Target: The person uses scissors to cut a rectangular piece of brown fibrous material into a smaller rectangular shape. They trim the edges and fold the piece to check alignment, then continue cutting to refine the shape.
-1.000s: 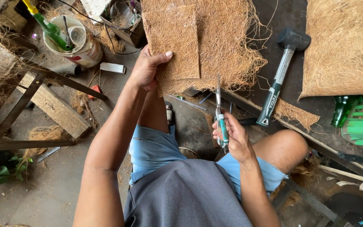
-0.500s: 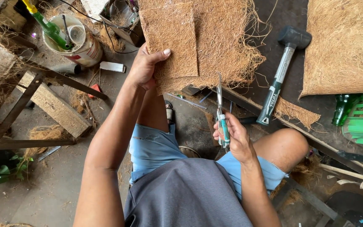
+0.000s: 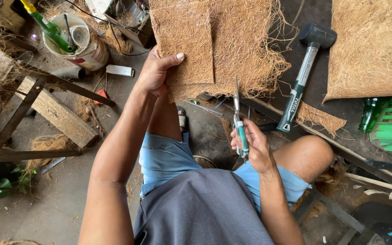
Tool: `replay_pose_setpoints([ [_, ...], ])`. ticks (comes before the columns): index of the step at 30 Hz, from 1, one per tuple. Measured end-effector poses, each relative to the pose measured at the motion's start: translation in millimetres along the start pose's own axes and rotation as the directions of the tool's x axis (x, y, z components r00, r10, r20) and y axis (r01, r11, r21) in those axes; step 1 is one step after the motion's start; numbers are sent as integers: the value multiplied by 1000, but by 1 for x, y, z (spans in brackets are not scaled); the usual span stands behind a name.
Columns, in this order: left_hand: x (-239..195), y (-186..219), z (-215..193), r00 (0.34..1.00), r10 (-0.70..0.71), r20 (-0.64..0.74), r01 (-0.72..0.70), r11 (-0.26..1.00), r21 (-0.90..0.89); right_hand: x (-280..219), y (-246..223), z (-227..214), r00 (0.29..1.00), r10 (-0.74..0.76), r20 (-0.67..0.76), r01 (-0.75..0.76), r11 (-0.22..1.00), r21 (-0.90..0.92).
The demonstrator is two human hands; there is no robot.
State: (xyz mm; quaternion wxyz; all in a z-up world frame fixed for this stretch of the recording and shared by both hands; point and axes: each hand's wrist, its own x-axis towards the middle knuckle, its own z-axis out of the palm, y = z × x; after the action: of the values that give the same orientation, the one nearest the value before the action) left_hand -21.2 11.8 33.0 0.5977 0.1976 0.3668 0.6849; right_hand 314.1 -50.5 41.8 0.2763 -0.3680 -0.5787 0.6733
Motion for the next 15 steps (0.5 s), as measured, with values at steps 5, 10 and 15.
replay_pose_setpoints([
  [5, -1, -4, 0, 1000, 7, 0, -7, 1000, -24, 1, -3, 4, 996, 74, -45, -71, 996, 50],
  [10, -2, 0, 3, 1000, -7, -24, 7, 1000, 18, -1, 1, 2, 1000, 15, -26, -14, 998, 61],
  [15, -6, 2, 6, 1000, -6, -24, 6, 1000, 6, -1, 1, 2, 996, 48, -77, -49, 999, -4],
])
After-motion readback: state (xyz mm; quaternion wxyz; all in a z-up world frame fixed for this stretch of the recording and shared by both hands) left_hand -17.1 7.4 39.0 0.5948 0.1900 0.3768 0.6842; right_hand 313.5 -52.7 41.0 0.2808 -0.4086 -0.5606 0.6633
